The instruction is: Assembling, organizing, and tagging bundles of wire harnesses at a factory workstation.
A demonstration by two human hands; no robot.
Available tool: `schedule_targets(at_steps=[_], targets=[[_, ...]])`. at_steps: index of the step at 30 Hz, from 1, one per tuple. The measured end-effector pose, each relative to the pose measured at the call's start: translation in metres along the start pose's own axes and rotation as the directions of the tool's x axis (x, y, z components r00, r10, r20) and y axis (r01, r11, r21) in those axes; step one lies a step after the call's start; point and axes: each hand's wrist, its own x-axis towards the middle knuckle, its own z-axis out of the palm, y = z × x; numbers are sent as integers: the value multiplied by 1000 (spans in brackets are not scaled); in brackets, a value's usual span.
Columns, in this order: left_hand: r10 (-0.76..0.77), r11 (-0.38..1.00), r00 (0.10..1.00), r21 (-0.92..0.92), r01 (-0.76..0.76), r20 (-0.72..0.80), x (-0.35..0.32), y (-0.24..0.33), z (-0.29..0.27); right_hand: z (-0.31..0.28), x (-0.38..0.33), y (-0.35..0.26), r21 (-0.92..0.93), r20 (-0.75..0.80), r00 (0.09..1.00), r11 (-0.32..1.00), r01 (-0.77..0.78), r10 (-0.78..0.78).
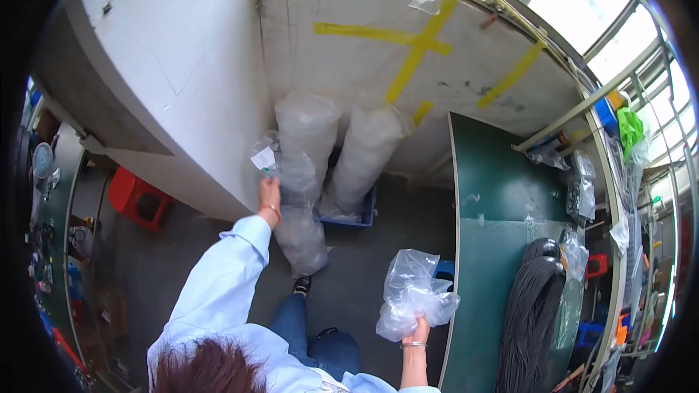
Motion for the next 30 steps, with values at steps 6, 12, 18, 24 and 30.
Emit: schedule_targets(at_steps=[6, 12, 18, 24, 30], targets=[[-504, 839, 855, -305, 452, -121, 180, -23, 24, 86, 27, 20, -95, 47, 995, 991, 94, -90], [-486, 401, 797, -720, 567, 357, 100, -23, 71, 217, 74, -18, -103, 152, 974, 977, 185, -168], [-341, 578, 868, -648, 496, 360, -40, 50, -15, 419, 100, 41, -69, 332, 939, 990, 120, -90], [-319, 398, 890, -806, 438, 326, -124, 97, -78, 381, 76, 191, -580, 617, 780, 609, 541, -105], [-219, 536, 911, -737, 412, 349, -217, 109, -85, 235, 38, 122, -493, 728, 395, 28, 869, 561]])
